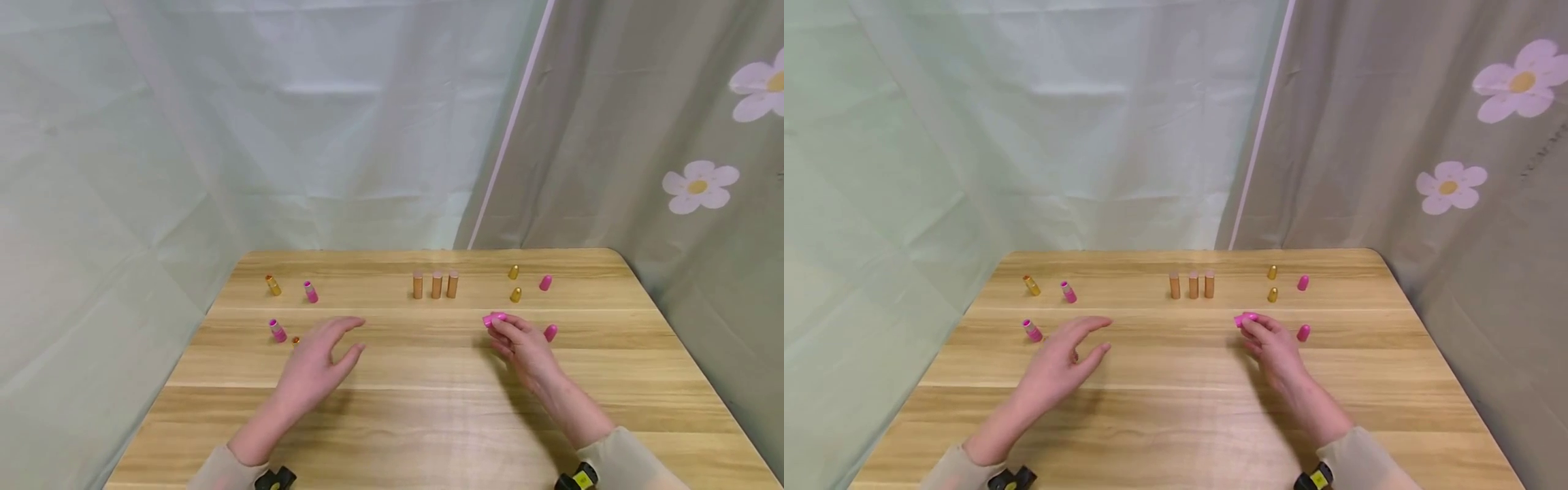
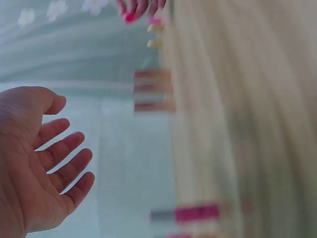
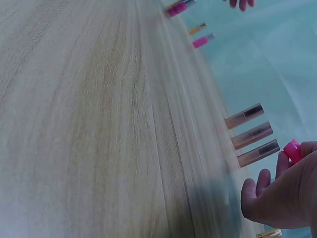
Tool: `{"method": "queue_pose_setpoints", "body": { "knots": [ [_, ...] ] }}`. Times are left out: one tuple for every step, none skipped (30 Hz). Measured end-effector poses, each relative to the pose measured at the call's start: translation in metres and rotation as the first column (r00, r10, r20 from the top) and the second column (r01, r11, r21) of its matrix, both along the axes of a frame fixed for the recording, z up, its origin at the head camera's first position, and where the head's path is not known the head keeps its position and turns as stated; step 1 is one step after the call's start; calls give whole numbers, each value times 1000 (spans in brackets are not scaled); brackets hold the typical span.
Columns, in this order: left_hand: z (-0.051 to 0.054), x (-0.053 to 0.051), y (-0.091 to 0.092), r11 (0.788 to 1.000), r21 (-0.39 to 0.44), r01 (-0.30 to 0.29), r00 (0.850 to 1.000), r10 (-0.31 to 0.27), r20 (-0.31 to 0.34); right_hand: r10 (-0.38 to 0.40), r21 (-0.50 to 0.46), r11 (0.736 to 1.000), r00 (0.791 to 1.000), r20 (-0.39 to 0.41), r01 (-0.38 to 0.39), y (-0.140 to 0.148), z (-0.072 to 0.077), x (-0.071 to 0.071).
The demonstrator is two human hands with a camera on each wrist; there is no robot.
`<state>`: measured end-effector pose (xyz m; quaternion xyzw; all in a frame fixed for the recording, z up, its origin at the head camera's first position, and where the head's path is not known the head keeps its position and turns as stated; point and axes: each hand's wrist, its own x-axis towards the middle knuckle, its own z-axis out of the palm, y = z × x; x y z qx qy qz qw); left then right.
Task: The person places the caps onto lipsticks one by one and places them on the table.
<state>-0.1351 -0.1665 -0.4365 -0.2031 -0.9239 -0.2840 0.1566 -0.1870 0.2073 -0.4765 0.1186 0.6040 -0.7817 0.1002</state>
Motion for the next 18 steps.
{"method": "queue_pose_setpoints", "body": {
  "knots": [
    [4,0,-9,1000,15,-21,1000,21,-7,0,0,1000,1000,-1,0,0,0,0],
    [7,0,-18,998,32,-46,999,47,-9,1,1,1000,1000,-1,-1,0,0,0],
    [10,-1,-27,996,50,-74,997,74,-1,2,1,1000,1000,-3,-2,0,0,0],
    [12,-2,-36,992,67,-105,994,105,4,1,1,1000,1000,-4,-1,0,0,0],
    [13,-3,-46,987,87,-138,990,137,15,2,0,1000,1000,-4,-2,0,0,0],
    [14,-5,-56,979,108,-170,985,169,27,2,-1,1000,1000,-4,-2,1,0,0],
    [14,-7,-66,971,133,-200,980,196,46,2,-2,1000,1000,-4,-2,1,1,0],
    [13,-9,-76,962,157,-225,974,218,62,-3,-3,1000,1000,-3,3,1,1,0],
    [12,-11,-84,952,179,-248,968,237,79,-4,-3,1000,1000,-3,4,1,1,0],
    [10,-14,-93,943,197,-269,962,255,96,-6,-4,1000,1000,-3,6,1,1,1],
    [7,-16,-101,935,211,-286,957,267,115,-2,-3,1000,1000,-3,2,2,1,1],
    [4,-18,-107,927,223,-302,951,277,134,-5,-3,1000,1000,-4,5,2,2,1],
    [0,-20,-113,921,227,-316,946,287,152,-4,-1,1000,1000,-4,4,2,2,2],
    [-3,-21,-118,916,224,-332,939,298,174,-6,1,1000,1000,-5,6,2,2,2],
    [-7,-23,-123,914,213,-345,932,306,195,-3,1,1000,1000,-5,3,3,2,2],
    [-11,-24,-127,914,198,-354,925,311,218,-4,0,1000,1000,-6,4,3,2,2],
    [-15,-26,-131,914,182,-361,917,313,245,-2,-1,1000,1000,-5,2,3,2,2],
    [-20,-28,-133,916,163,-366,909,314,274,-6,-3,1000,1000,-5,6,3,2,3]
  ]
}}
